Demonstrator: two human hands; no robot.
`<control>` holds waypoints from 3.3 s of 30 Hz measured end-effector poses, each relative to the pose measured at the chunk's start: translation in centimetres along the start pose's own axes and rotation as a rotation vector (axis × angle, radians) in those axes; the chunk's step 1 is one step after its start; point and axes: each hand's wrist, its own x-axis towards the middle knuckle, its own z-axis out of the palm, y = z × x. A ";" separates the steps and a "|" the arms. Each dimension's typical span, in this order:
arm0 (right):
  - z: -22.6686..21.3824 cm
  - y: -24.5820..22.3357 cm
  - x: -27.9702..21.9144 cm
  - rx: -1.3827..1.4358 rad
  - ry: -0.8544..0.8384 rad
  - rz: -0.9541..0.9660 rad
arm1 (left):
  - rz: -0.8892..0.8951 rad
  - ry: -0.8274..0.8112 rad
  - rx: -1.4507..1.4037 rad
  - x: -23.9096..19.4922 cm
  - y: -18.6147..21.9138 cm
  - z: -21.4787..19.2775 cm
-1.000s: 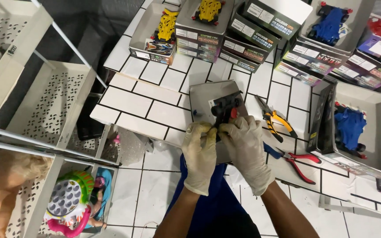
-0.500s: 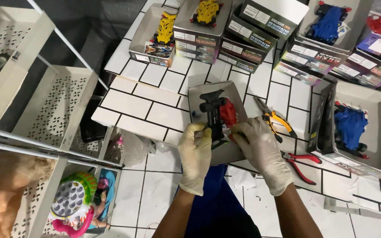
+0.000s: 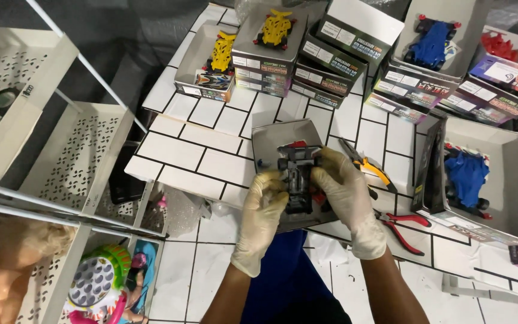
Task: Assembling a Mini 4WD toy car by attaching plastic components to a chassis and using pliers for trimming.
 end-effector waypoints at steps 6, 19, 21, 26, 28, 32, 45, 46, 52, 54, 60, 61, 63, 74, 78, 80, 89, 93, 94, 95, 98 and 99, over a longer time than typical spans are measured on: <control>0.0 -1.2 -0.2 -0.018 -0.056 0.170 | 0.003 -0.097 0.012 0.3 0.0 -1.4; 1.7 0.2 -0.2 0.153 -0.161 0.088 | -0.046 -0.065 -0.024 3.0 0.4 -0.9; 1.6 0.3 -0.6 0.150 -0.170 0.102 | -0.036 -0.064 0.034 2.6 0.3 -0.7; 1.5 3.0 0.5 0.122 -0.122 0.014 | -0.065 0.019 0.038 2.6 -0.8 0.3; 1.4 2.9 0.4 0.117 -0.111 -0.017 | -0.075 0.052 0.015 2.2 -0.2 0.4; -2.3 2.5 1.8 0.133 0.022 -0.125 | 0.050 0.134 -0.056 2.0 0.2 -1.9; -0.8 0.7 0.2 -0.188 -0.217 0.036 | -0.141 0.093 -0.167 3.2 -3.1 -0.7; -0.4 1.8 0.6 -0.184 -0.217 0.040 | -0.145 0.094 -0.163 2.9 -2.4 -0.3; 0.5 2.6 1.0 -0.003 -0.223 0.024 | -0.133 0.025 -0.013 2.5 -1.0 0.0; 0.2 2.4 0.7 -0.034 -0.193 0.024 | -0.151 0.082 0.012 2.4 -0.6 0.3; -0.6 0.7 1.0 -0.150 -0.132 0.083 | -0.037 0.161 0.035 1.8 2.1 -0.1; -0.4 0.4 1.1 -0.152 -0.132 0.083 | -0.037 0.161 0.033 1.7 1.9 -0.5; 0.0 -0.2 1.5 -0.456 -0.178 0.132 | 0.004 0.179 0.061 1.8 1.6 -1.3; 3.3 4.6 5.5 -0.743 -0.249 -0.194 | 0.197 -0.052 0.021 1.5 -2.0 -4.9; 2.0 2.1 3.5 -0.785 -0.141 -0.282 | 0.135 -0.007 0.002 0.6 -0.7 -4.4; 2.3 0.0 2.8 -0.273 -0.063 -0.025 | 0.171 -0.026 0.024 0.1 0.4 -3.8; 0.7 4.9 0.8 -0.319 -0.140 -0.646 | 0.165 -0.187 0.372 0.5 1.4 -0.6; 0.3 6.7 0.7 -0.266 -0.031 -0.871 | 0.157 -0.247 0.309 0.5 0.9 0.1; 0.2 6.7 0.5 -0.264 -0.025 -0.863 | 0.151 -0.253 0.314 0.6 0.7 0.3; 0.0 6.5 0.3 -0.251 -0.023 -0.843 | 0.104 -0.216 0.335 0.6 0.5 0.6; -0.5 6.3 0.1 -0.200 -0.039 -0.782 | 0.082 -0.169 0.385 1.1 0.0 1.0; -0.7 6.3 0.0 -0.164 -0.069 -0.743 | 0.105 -0.150 0.404 1.3 -0.2 1.1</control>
